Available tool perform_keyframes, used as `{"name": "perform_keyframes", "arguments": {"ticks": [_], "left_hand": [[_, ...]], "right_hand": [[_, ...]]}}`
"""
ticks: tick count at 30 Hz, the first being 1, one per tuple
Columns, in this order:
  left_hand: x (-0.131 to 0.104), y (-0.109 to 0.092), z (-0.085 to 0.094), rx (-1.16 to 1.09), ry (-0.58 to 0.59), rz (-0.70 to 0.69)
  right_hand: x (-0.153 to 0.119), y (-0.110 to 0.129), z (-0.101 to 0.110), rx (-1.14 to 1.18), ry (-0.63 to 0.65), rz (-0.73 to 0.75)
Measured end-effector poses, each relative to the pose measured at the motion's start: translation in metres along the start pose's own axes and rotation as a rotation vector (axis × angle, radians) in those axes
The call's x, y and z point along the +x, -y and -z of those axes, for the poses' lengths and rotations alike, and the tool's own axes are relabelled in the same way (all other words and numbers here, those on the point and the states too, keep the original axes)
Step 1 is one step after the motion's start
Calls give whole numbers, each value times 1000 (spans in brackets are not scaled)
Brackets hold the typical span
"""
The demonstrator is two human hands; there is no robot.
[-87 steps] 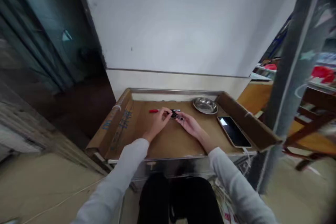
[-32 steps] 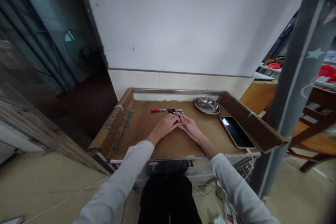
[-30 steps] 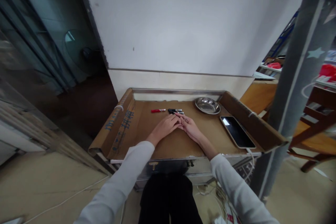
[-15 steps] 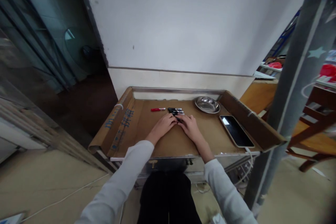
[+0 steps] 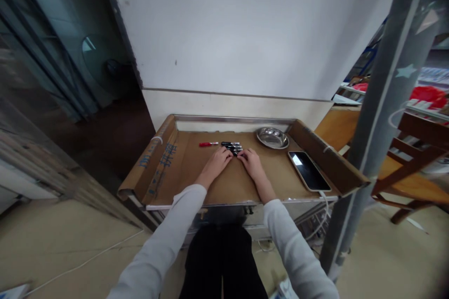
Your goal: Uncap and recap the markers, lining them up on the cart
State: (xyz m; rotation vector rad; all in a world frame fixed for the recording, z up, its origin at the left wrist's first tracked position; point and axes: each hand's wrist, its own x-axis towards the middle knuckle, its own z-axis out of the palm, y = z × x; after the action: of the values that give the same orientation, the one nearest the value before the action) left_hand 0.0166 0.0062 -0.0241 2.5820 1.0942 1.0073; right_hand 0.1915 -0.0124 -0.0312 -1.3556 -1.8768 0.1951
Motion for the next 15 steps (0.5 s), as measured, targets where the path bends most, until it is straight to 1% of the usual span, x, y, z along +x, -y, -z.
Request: {"name": "perform_keyframes", "arguments": {"ticks": [2,4,5,7,9,10,12,15], "left_hand": [[-1,0,3,8,-42,-1],[-2,2,7,42,-114,28],[-3,5,10,75,-165,68],[-5,12,15,163,-287,193],[-7,21,17,243,-395,338],[-8,25,18,266,-423,396],[-11,31,17,281,-421,466],[-15,32,18,272,-383,511]], "right_hand": [[-2,3,2,5,-26,-2],[-6,4,4,20,-62,-21],[-7,4,5,31,-82,-37],[-10,5,5,47,-109,-64],[-12,5,4,53,-108,-66],[-12,6,4,54,-96,-56],[-13,8,4,60,-70,-32],[-14,12,4,112,-63,-30]]}}
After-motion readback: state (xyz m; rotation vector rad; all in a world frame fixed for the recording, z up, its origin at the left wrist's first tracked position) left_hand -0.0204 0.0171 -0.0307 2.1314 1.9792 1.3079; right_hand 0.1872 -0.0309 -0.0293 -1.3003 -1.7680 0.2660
